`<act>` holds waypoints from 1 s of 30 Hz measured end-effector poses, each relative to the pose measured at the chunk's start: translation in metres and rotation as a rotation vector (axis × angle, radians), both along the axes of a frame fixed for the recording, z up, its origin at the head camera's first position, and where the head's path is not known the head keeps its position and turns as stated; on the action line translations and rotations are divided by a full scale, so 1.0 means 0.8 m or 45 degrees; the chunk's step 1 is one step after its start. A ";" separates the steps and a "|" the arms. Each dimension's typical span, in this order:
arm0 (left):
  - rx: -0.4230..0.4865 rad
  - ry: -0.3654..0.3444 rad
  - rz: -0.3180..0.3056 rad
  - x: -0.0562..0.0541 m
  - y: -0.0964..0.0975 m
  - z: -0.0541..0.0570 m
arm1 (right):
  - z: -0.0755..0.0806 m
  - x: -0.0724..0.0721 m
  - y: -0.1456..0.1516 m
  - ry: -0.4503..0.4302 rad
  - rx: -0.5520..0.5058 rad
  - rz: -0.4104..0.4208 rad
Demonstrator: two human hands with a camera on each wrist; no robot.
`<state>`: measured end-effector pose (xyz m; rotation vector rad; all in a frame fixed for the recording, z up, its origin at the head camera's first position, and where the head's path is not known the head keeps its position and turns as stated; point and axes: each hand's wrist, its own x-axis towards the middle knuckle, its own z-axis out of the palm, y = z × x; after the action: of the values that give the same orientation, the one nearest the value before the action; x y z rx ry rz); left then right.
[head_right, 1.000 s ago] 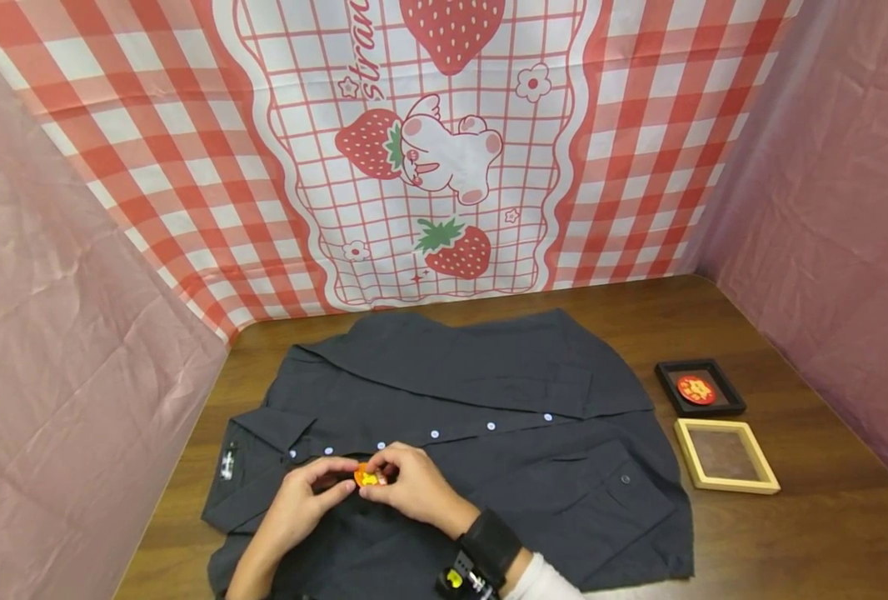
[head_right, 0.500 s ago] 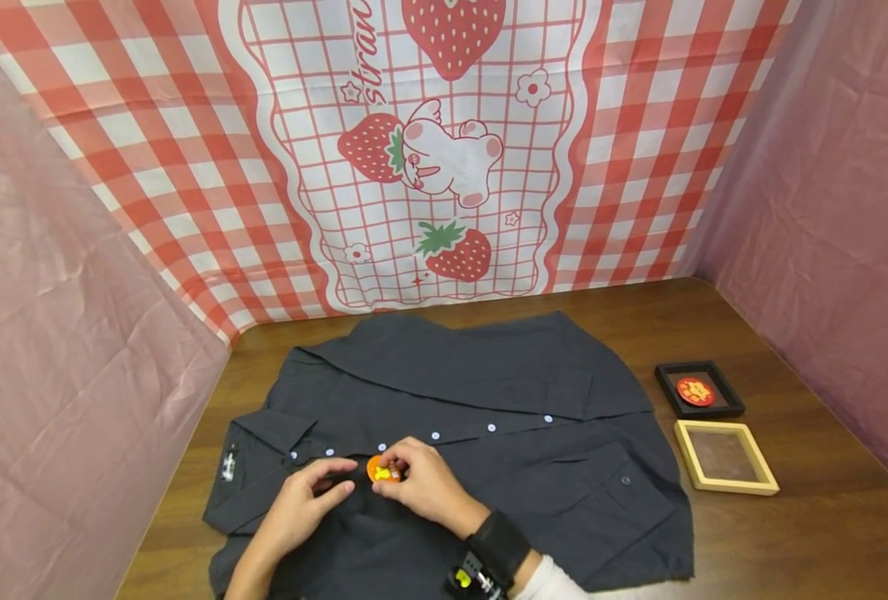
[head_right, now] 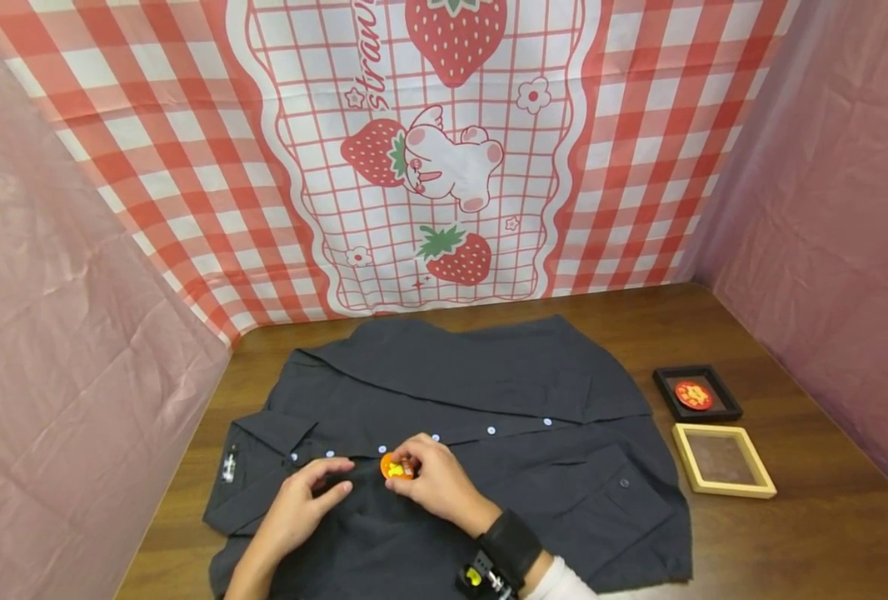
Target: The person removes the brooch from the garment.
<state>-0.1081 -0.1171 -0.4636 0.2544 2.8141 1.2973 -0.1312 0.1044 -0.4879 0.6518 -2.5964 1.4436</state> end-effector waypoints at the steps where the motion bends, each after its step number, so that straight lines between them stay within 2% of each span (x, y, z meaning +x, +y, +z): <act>1: -0.001 0.003 -0.001 0.000 0.000 0.000 | 0.000 0.000 0.000 0.001 0.001 0.000; 11: -0.022 -0.009 -0.008 -0.003 -0.001 -0.003 | 0.003 0.000 0.005 -0.006 0.009 -0.018; 19: -0.040 0.034 0.003 -0.004 -0.002 -0.002 | 0.004 -0.001 0.009 -0.002 0.003 -0.042; 26: -0.059 0.000 0.016 -0.004 -0.001 -0.001 | 0.003 -0.003 0.012 0.008 0.004 -0.057; 30: -0.062 0.016 0.029 -0.005 -0.001 -0.001 | 0.005 -0.004 0.014 0.011 0.013 -0.067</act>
<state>-0.1123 -0.1181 -0.4647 0.2305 2.8630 1.2339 -0.1346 0.1153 -0.4840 0.5854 -2.5950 1.4103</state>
